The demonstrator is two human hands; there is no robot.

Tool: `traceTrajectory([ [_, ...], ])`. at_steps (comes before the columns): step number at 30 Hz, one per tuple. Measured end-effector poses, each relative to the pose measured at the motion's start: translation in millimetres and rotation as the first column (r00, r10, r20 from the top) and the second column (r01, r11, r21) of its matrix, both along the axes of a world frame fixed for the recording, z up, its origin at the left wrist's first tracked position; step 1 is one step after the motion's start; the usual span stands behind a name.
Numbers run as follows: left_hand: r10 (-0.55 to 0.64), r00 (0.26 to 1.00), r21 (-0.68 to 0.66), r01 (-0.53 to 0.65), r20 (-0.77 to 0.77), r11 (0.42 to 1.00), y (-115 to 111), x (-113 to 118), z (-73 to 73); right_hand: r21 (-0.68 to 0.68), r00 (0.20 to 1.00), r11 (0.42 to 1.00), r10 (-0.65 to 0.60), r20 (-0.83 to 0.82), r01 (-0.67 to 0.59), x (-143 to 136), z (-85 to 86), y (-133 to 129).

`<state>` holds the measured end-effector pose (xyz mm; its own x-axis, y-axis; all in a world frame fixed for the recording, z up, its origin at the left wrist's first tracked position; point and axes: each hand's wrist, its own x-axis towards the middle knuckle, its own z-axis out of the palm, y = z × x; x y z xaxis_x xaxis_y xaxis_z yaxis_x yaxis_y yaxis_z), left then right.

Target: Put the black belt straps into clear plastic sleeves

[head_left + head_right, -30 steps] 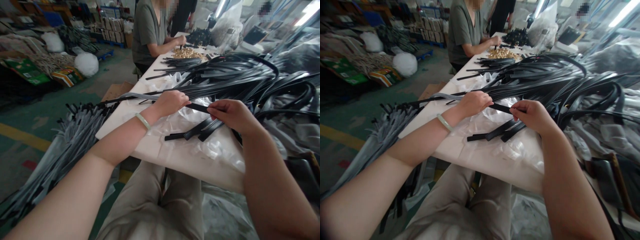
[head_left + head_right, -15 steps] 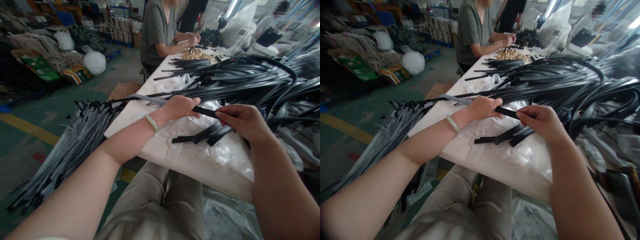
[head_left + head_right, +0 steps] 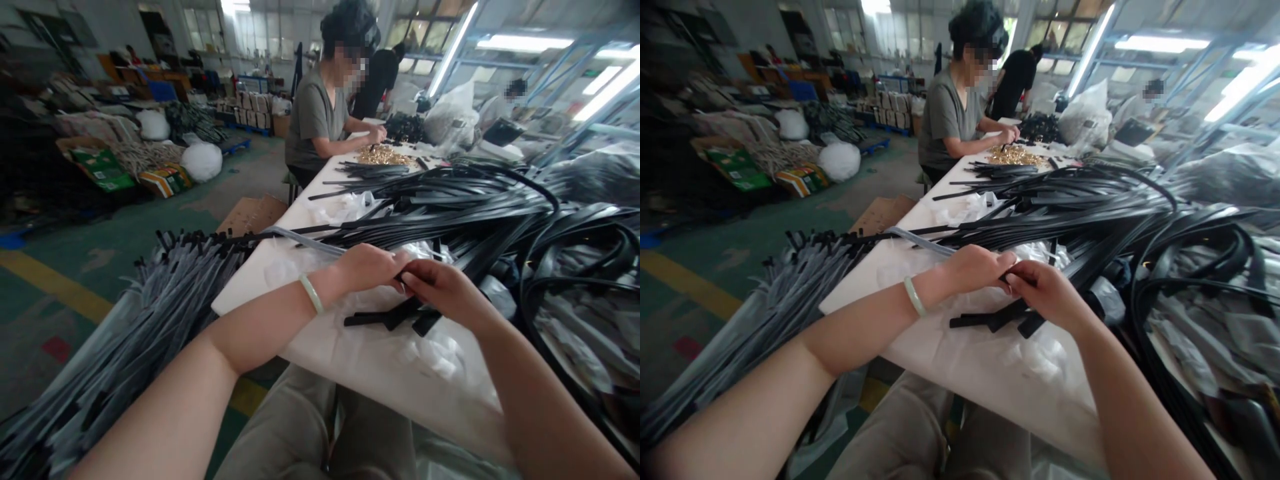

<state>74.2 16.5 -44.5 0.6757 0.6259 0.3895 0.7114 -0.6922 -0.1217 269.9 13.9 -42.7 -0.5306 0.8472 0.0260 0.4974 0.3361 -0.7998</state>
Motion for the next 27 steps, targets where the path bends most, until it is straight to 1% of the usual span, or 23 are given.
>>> traceTrajectory([
  [2, 0.036, 0.999, -0.012, -0.036, -0.004, 0.999, -1.0, -3.3, 4.7, -0.07, 0.995, 0.997, 0.026, 0.098, -0.019, 13.1, 2.9, 3.7],
  [4, 0.067, 0.998, -0.015, -0.067, 0.012, 0.998, -2.8, -5.4, 8.7, -0.097, 0.994, 0.995, 0.007, 0.11, 0.004, 17.6, 4.9, 4.9],
  [6, 0.058, 0.998, -0.014, -0.057, 0.037, 0.998, -5.5, -5.0, 10.3, -0.122, 0.999, 0.992, -0.029, 0.042, 0.034, 10.0, 4.1, 2.3],
  [8, 0.019, 0.998, 0.003, -0.019, 0.054, 1.0, -7.9, -2.7, 8.6, -0.179, 0.996, 0.982, -0.066, -0.066, 0.053, -5.0, 0.2, -3.3],
  [11, -0.041, 0.997, 0.017, 0.041, 0.058, 0.999, -9.2, 1.0, 1.9, -0.296, 0.965, 0.954, -0.124, -0.232, 0.052, -23.0, -8.3, -11.3],
  [13, -0.056, 0.996, -0.015, 0.057, 0.075, 0.998, -9.1, 2.3, -3.5, -0.358, 0.934, 0.932, -0.176, -0.311, 0.057, -25.8, -12.7, -12.9],
  [15, -0.043, 0.992, -0.011, 0.045, 0.115, 0.999, -9.8, 2.7, -8.6, -0.427, 0.893, 0.898, -0.277, -0.355, 0.109, -24.3, -14.8, -11.9],
  [17, -0.012, 0.986, 0.047, 0.004, 0.167, 0.999, -12.3, 2.0, -12.6, -0.491, 0.844, 0.851, -0.396, -0.363, 0.188, -23.5, -15.4, -10.2],
  [18, 0.01, 0.983, 0.075, -0.024, 0.184, 0.997, -14.3, 1.2, -14.0, -0.506, 0.823, 0.835, -0.435, -0.365, 0.216, -24.2, -15.6, -9.8],
  [20, 0.042, 0.979, 0.099, -0.062, 0.198, 0.993, -19.3, -1.2, -14.9, -0.495, 0.801, 0.832, -0.464, -0.378, 0.249, -27.9, -16.6, -9.9],
  [22, 0.035, 0.978, 0.106, -0.058, 0.206, 0.993, -25.5, -3.6, -13.6, -0.459, 0.826, 0.855, -0.43, -0.363, 0.243, -32.7, -18.4, -11.0],
  [25, -0.072, 0.981, 0.141, 0.047, 0.182, 0.989, -35.8, -4.3, -8.6, -0.362, 0.902, 0.914, -0.301, -0.308, 0.182, -37.8, -19.6, -14.1],
  [27, -0.141, 0.981, 0.131, 0.123, 0.135, 0.984, -40.4, -4.5, -3.2, -0.295, 0.916, 0.942, -0.253, -0.312, 0.16, -38.3, -17.9, -17.0],
])
